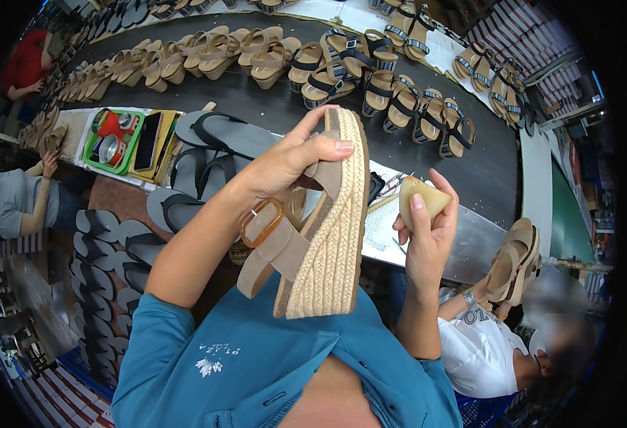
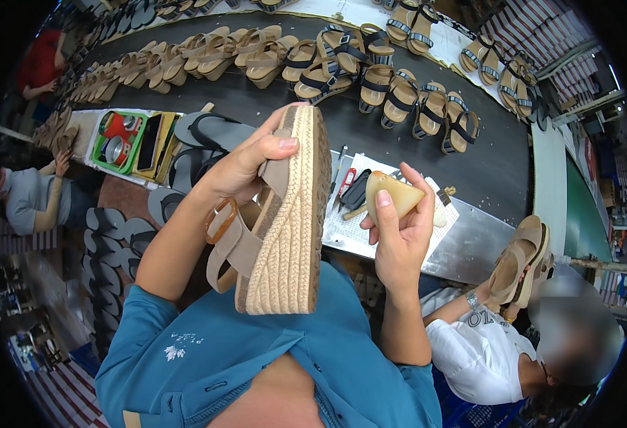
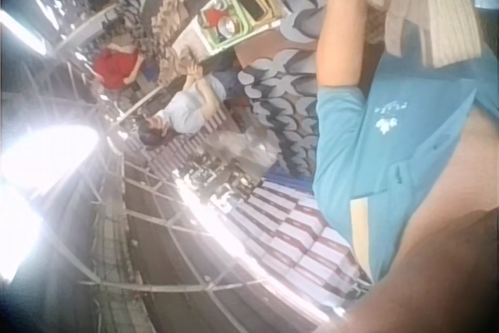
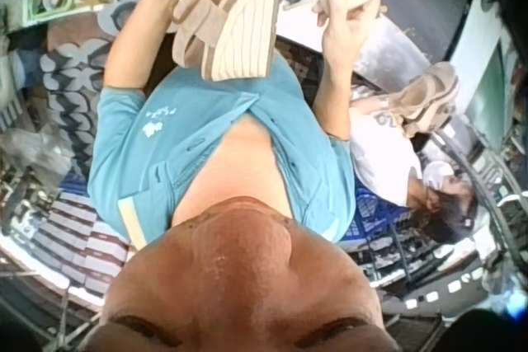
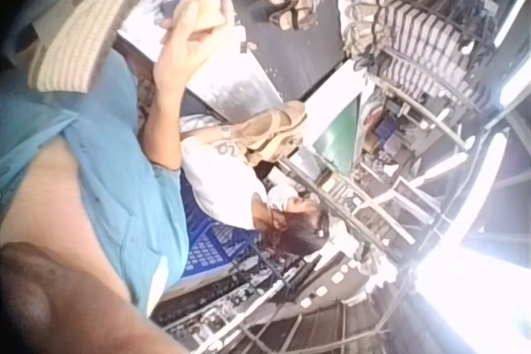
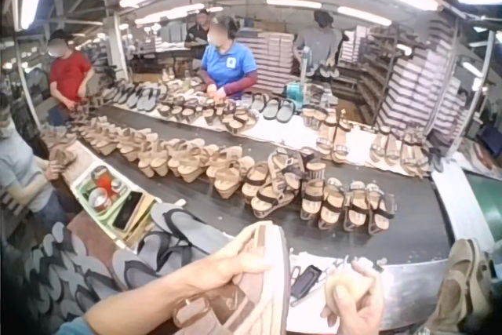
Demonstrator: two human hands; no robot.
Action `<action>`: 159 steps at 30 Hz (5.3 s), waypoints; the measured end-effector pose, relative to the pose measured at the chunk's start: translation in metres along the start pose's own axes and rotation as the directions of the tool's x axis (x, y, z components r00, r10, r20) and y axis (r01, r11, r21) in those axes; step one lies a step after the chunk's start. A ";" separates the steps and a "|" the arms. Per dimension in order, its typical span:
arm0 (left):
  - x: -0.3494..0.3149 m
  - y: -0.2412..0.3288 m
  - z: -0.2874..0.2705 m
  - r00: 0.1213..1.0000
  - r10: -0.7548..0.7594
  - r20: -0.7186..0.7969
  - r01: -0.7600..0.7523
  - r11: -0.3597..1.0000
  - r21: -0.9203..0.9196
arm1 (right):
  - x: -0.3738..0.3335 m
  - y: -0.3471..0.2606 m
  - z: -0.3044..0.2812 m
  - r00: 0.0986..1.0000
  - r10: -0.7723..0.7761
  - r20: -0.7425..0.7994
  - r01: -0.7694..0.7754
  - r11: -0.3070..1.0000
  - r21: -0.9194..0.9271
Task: The person applies a substance to the woven wedge heel of a pair of beige sandals using a small brush, then sets them down and picks up a pair of flat sandals with striped straps to inspect them. The work occurs at a bench in a shoe workshop with many sandals arranged on the table.
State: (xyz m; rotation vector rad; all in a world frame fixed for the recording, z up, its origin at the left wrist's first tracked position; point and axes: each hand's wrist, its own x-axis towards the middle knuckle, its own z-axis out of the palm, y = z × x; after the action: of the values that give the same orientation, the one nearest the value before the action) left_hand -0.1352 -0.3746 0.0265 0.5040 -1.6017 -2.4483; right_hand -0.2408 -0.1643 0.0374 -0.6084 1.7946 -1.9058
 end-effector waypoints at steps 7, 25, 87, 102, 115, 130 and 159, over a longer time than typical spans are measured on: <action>0.001 -0.008 0.012 0.996 -0.076 0.048 0.083 0.983 -0.162 | -0.016 -0.017 0.008 0.995 -0.102 -0.001 0.102 0.995 -0.009; -0.011 -0.014 0.014 0.980 -0.196 -0.028 0.196 0.981 0.012 | -0.014 -0.036 0.043 0.735 -0.523 0.431 0.677 0.546 -0.493; -0.001 -0.101 0.019 0.981 0.177 -0.076 -0.188 0.799 -0.570 | -0.020 0.037 0.030 0.655 0.212 0.725 -0.751 0.085 0.654; -0.026 -0.043 0.047 0.859 0.173 -0.481 -0.343 0.892 -0.293 | -0.027 0.016 0.013 0.844 -0.462 -0.272 0.448 0.887 -0.114; -0.033 -0.038 0.047 0.824 0.222 -0.521 -0.367 0.910 -0.193 | -0.002 -0.002 -0.028 0.739 -0.600 0.307 0.674 0.664 -0.324; -0.027 -0.031 0.040 0.903 0.090 -0.420 -0.282 0.863 -0.420 | -0.003 -0.019 -0.008 0.640 -0.552 0.534 0.766 0.507 -0.394; -0.034 -0.012 0.029 0.940 0.109 -0.324 -0.261 0.843 -0.470 | -0.007 -0.001 -0.006 0.749 -0.603 0.275 0.660 0.712 -0.239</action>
State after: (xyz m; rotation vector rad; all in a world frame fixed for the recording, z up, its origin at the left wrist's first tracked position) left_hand -0.1136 -0.3342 0.0324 0.5454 -0.7991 -2.3768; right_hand -0.2385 -0.1555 0.0384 -1.6544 1.9452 -1.8567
